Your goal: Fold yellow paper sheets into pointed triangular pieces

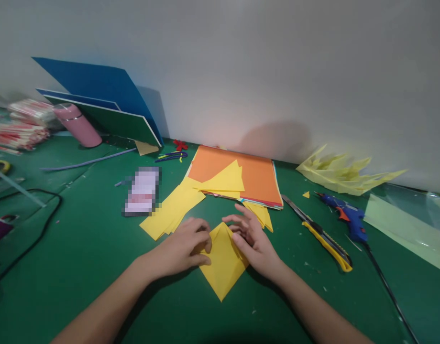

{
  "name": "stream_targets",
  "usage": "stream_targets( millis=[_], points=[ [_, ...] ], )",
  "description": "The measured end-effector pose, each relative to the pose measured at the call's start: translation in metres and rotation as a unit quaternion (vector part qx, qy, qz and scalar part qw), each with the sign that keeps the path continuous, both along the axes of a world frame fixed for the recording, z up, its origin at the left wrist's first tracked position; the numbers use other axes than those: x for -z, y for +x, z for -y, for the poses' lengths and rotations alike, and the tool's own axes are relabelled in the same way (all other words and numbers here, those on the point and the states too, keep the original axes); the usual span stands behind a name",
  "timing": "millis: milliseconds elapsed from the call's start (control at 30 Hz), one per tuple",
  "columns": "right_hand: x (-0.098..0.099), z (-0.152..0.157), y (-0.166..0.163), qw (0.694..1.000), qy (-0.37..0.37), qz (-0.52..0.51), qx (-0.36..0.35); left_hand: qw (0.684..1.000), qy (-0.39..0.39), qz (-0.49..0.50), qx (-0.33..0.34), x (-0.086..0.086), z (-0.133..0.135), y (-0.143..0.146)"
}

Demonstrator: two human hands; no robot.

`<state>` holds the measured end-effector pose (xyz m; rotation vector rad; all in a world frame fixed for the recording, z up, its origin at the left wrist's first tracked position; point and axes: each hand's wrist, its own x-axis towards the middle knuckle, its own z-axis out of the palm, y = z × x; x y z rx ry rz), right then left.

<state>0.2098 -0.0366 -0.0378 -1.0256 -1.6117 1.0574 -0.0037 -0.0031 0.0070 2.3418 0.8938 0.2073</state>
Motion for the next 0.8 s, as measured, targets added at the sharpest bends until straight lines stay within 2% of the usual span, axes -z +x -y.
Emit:
stream_targets(
  millis=[133,300,500,633,700,733,800],
  points=[
    [0.002,-0.001,0.003,0.998,-0.054,-0.045,0.001,0.998,-0.019,0.054,-0.004,0.001,0.000,0.002],
    [-0.001,-0.004,0.008,0.996,-0.071,-0.009,0.053,0.976,-0.024,0.172,-0.128,0.008,-0.005,0.003],
    [-0.005,-0.006,0.007,0.992,-0.090,-0.023,0.081,0.934,-0.125,0.254,-0.216,0.015,-0.010,0.004],
    [-0.005,-0.005,0.005,0.991,-0.091,-0.019,0.099,0.899,-0.161,0.298,-0.276,0.017,-0.011,0.007],
    [-0.005,-0.003,0.004,0.990,-0.078,-0.032,0.111,0.900,-0.139,0.302,-0.280,0.016,-0.010,0.007],
    [-0.005,-0.002,0.004,0.990,-0.062,-0.042,0.122,0.907,-0.101,0.302,-0.275,0.014,-0.009,0.007],
    [-0.006,0.001,0.004,0.988,-0.001,-0.048,0.144,0.927,0.031,0.295,-0.230,0.010,-0.006,0.005]
  ],
)
